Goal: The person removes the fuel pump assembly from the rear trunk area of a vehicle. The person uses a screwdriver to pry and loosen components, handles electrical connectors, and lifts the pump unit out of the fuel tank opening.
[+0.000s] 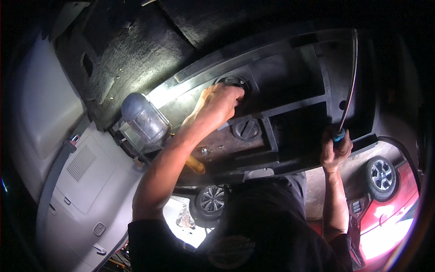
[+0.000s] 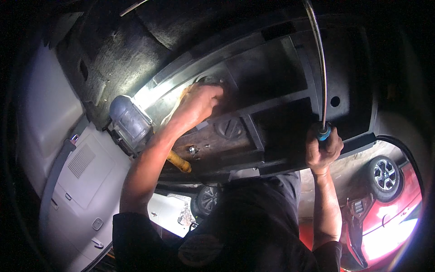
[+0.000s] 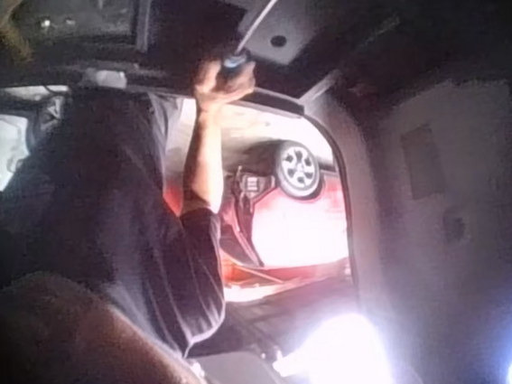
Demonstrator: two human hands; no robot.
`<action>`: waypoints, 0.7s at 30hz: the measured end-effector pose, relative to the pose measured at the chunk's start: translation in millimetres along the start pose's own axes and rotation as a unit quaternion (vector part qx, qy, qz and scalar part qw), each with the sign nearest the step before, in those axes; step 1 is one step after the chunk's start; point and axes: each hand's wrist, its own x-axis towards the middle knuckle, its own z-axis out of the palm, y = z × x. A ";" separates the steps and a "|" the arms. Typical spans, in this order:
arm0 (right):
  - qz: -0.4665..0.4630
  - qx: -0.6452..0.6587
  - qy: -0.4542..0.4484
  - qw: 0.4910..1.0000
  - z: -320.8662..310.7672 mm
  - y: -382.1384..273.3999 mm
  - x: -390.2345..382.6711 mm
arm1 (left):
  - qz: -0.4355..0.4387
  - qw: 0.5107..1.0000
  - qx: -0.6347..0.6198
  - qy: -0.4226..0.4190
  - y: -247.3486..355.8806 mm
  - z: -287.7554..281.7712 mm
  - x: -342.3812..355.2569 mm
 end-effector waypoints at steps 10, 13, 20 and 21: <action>0.006 0.018 -0.008 1.000 0.9 5.6 -2.8 | 0.090 0.990 -0.055 0.098 -28.7 26.3 -0.5; 0.007 0.005 -0.044 0.999 -3.0 9.2 -4.0 | 0.155 0.983 0.012 0.096 -31.8 23.3 -3.5; -0.197 -0.151 -0.012 0.969 -2.3 14.2 -2.9 | 0.113 0.990 -0.045 0.075 -31.8 24.7 -0.2; -0.207 -0.157 -0.010 0.966 -2.1 14.3 -2.4 | 0.118 0.989 -0.039 0.078 -31.7 23.9 1.0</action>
